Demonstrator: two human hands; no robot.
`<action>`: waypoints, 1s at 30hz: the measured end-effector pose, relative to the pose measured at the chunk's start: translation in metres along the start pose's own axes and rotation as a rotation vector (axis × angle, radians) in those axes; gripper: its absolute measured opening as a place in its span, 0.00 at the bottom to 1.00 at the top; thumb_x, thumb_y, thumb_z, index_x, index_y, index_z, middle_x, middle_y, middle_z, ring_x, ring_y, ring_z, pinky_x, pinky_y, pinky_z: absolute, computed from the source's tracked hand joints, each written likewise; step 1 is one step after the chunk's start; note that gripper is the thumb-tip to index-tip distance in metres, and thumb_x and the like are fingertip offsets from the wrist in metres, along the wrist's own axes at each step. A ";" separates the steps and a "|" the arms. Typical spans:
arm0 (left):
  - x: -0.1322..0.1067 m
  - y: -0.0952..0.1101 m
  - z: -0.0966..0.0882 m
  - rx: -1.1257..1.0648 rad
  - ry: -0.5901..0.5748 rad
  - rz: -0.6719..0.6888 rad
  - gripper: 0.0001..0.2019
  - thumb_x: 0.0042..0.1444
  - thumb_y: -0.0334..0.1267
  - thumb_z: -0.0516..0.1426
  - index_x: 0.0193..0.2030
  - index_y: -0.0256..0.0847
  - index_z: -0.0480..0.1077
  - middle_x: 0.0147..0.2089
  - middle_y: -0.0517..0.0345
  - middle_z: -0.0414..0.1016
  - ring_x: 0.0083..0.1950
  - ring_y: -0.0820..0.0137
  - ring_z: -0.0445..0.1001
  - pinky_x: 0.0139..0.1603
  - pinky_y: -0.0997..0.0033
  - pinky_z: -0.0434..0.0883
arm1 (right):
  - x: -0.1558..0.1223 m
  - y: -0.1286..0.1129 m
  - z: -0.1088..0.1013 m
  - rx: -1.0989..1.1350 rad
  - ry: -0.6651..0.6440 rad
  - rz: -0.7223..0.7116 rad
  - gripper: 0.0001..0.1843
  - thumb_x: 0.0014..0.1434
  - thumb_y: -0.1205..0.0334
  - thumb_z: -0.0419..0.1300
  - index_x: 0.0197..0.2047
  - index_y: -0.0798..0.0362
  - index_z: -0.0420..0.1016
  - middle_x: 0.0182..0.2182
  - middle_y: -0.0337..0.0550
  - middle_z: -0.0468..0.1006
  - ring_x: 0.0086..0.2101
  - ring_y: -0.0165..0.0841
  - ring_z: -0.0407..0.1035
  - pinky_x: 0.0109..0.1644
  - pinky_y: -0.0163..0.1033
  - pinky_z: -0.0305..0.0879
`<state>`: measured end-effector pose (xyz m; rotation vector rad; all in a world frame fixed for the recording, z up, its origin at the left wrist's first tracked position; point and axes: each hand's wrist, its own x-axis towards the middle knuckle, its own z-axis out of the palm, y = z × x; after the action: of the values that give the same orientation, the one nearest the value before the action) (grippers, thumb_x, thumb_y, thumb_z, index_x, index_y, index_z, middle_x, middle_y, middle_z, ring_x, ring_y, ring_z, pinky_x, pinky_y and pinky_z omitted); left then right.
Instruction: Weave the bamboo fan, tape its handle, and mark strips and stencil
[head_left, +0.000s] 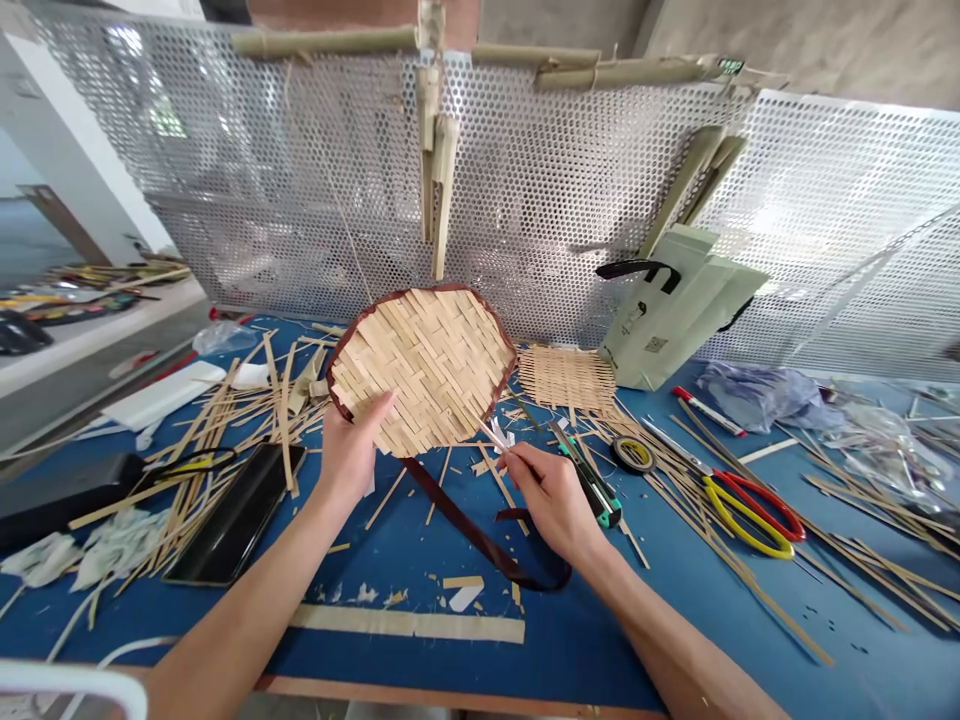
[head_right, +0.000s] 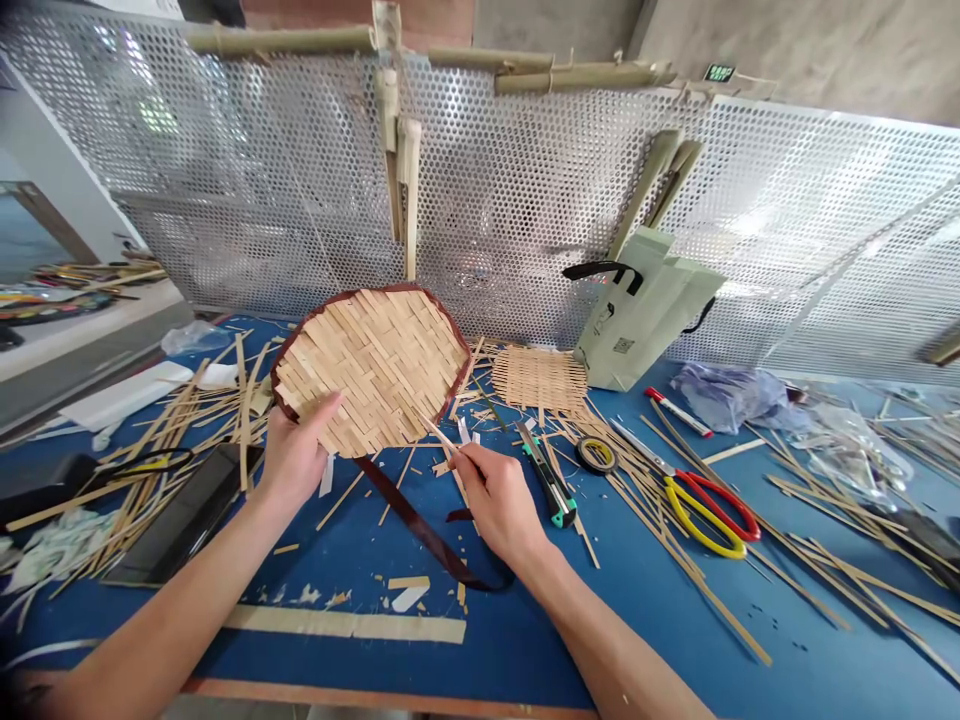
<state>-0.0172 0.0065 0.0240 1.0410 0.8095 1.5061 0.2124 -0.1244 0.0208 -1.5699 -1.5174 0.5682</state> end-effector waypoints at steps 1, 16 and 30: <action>0.000 0.000 0.000 -0.007 0.006 0.006 0.32 0.49 0.50 0.78 0.59 0.43 0.81 0.58 0.45 0.86 0.65 0.44 0.81 0.67 0.45 0.80 | 0.000 0.000 0.001 -0.018 -0.004 0.004 0.20 0.75 0.53 0.53 0.37 0.52 0.79 0.24 0.36 0.68 0.25 0.31 0.58 0.31 0.38 0.54; -0.003 -0.007 0.000 0.047 0.018 0.140 0.27 0.55 0.48 0.74 0.60 0.46 0.80 0.60 0.48 0.85 0.66 0.48 0.81 0.67 0.49 0.80 | -0.001 -0.003 -0.003 -0.066 0.074 -0.045 0.24 0.75 0.46 0.57 0.33 0.50 0.83 0.21 0.39 0.70 0.23 0.33 0.57 0.28 0.39 0.51; -0.005 -0.004 0.003 0.044 0.046 0.114 0.28 0.54 0.48 0.75 0.60 0.43 0.80 0.57 0.47 0.86 0.66 0.48 0.81 0.67 0.50 0.80 | -0.004 -0.005 -0.006 -0.010 0.079 -0.004 0.17 0.73 0.47 0.60 0.40 0.48 0.84 0.21 0.38 0.75 0.20 0.32 0.59 0.27 0.39 0.57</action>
<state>-0.0124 0.0018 0.0207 1.1040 0.8304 1.6205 0.2134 -0.1300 0.0275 -1.5789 -1.4656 0.4911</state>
